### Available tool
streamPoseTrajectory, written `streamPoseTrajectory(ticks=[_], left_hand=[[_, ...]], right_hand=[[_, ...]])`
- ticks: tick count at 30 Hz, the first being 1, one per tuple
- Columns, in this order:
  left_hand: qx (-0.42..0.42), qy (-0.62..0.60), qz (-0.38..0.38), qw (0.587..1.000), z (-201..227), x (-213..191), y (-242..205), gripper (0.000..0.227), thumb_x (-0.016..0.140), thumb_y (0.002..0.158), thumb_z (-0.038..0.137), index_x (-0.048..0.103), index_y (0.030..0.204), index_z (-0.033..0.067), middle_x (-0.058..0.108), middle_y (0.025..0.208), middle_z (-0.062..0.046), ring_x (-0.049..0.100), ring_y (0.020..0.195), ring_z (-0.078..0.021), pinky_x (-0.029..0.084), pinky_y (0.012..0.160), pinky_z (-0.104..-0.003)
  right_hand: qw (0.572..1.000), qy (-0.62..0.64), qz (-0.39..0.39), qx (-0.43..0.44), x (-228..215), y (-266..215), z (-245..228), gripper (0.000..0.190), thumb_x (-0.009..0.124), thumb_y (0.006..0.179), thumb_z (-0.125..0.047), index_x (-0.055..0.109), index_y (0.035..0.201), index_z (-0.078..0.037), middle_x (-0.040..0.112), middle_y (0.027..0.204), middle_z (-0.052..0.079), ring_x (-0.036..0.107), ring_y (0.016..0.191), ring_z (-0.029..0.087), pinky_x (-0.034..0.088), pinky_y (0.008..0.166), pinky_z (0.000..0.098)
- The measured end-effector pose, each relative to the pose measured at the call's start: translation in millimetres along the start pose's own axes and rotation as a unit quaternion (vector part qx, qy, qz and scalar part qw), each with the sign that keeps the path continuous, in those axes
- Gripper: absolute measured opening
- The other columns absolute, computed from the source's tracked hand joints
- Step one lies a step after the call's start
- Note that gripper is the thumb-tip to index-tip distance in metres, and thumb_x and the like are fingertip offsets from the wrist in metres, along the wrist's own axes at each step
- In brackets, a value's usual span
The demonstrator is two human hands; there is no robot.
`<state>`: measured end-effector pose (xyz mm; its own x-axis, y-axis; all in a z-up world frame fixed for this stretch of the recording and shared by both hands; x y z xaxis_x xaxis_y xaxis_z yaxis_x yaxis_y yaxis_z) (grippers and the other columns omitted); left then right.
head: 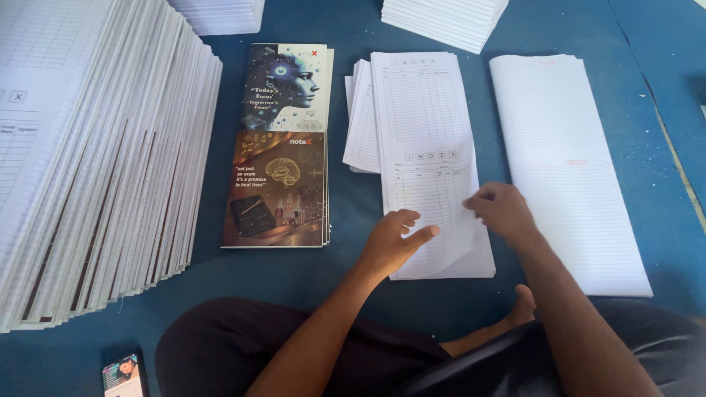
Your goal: The person assembles notebooks by inserting index sheets and covers into stacks of paper. They open the paper stacks, place the index sheet inside, add the cover, and then stack the completed notebooks together.
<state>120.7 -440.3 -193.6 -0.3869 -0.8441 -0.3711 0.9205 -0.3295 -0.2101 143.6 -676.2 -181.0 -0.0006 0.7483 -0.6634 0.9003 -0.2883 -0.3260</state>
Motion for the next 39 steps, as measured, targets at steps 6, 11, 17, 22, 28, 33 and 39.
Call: streamPoseTrajectory(ticks=[6,11,17,22,28,33,39], left_hand=[[0.033,0.004,-0.048,0.998,30,-2,-19,0.106,0.079,0.073,0.059,0.042,0.149,-0.0044,0.053,0.141,-0.027,0.050,0.135,-0.0383,0.047,0.103,-0.049],[0.071,-0.015,-0.022,0.997,34,-2,-16,0.099,0.080,0.077,0.037,0.031,0.152,-0.0056,0.056,0.137,-0.026,0.054,0.130,-0.0380,0.050,0.101,-0.047],[0.127,-0.026,0.127,0.983,23,-13,-8,0.045,0.057,0.094,0.007,0.058,0.139,0.0043,0.073,0.110,-0.023,0.074,0.100,-0.0316,0.057,0.086,-0.038],[0.081,-0.089,0.165,0.979,11,-24,0,0.031,0.054,0.096,0.009,0.066,0.124,0.0030,0.077,0.103,-0.021,0.077,0.093,-0.0265,0.058,0.081,-0.036],[0.138,-0.149,0.214,0.955,10,-42,3,0.027,0.055,0.096,0.007,0.065,0.120,-0.0011,0.075,0.101,-0.015,0.073,0.091,-0.0194,0.056,0.081,-0.033],[0.136,-0.205,0.275,0.930,-4,-67,7,0.027,0.056,0.095,0.005,0.064,0.119,-0.0014,0.072,0.103,-0.012,0.069,0.093,-0.0172,0.054,0.085,-0.031],[-0.008,-0.220,0.372,0.902,-39,-103,-5,0.035,0.061,0.085,0.005,0.064,0.119,-0.0014,0.067,0.109,-0.011,0.067,0.097,-0.0207,0.052,0.088,-0.033]], right_hand=[[0.991,0.117,-0.023,-0.067,19,-24,-34,0.025,0.075,0.091,-0.023,0.074,0.094,0.002,0.069,0.082,0.012,0.059,0.074,0.015,0.046,0.064,0.0297],[0.973,0.166,-0.033,-0.155,30,-35,-53,0.024,0.070,0.092,-0.022,0.072,0.096,0.001,0.074,0.085,0.006,0.066,0.079,0.011,0.053,0.072,0.0270],[0.965,0.158,-0.048,-0.203,42,-34,-49,0.041,0.053,0.106,-0.038,0.072,0.113,-0.002,0.075,0.100,0.012,0.067,0.099,0.018,0.052,0.089,0.0334],[0.981,-0.057,0.013,-0.185,56,-17,-17,0.054,0.047,0.103,-0.046,0.058,0.136,-0.004,0.065,0.130,0.020,0.061,0.121,0.032,0.047,0.105,0.0439],[0.896,-0.391,-0.084,-0.191,96,-5,16,0.078,0.047,0.098,-0.059,0.029,0.156,-0.011,0.019,0.166,0.017,0.017,0.154,0.033,0.023,0.120,0.0550],[0.887,-0.430,-0.102,-0.137,98,0,26,0.089,0.049,0.094,-0.064,0.016,0.161,-0.014,0.007,0.170,0.011,0.008,0.156,0.028,0.013,0.123,0.0594],[0.903,-0.407,-0.097,-0.101,80,7,32,0.091,0.056,0.092,-0.063,0.020,0.160,-0.015,0.010,0.170,0.010,0.009,0.157,0.029,0.014,0.122,0.0623]])
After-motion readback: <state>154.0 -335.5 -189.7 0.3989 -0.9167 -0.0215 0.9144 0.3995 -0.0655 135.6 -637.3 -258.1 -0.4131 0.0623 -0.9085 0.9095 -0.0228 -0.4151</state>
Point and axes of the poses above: each hand's wrist, its own y-axis towards the middle knuckle, its own x-axis out of the palm, z = x × y, the point moved 5 cm from there along y, towards the middle knuckle
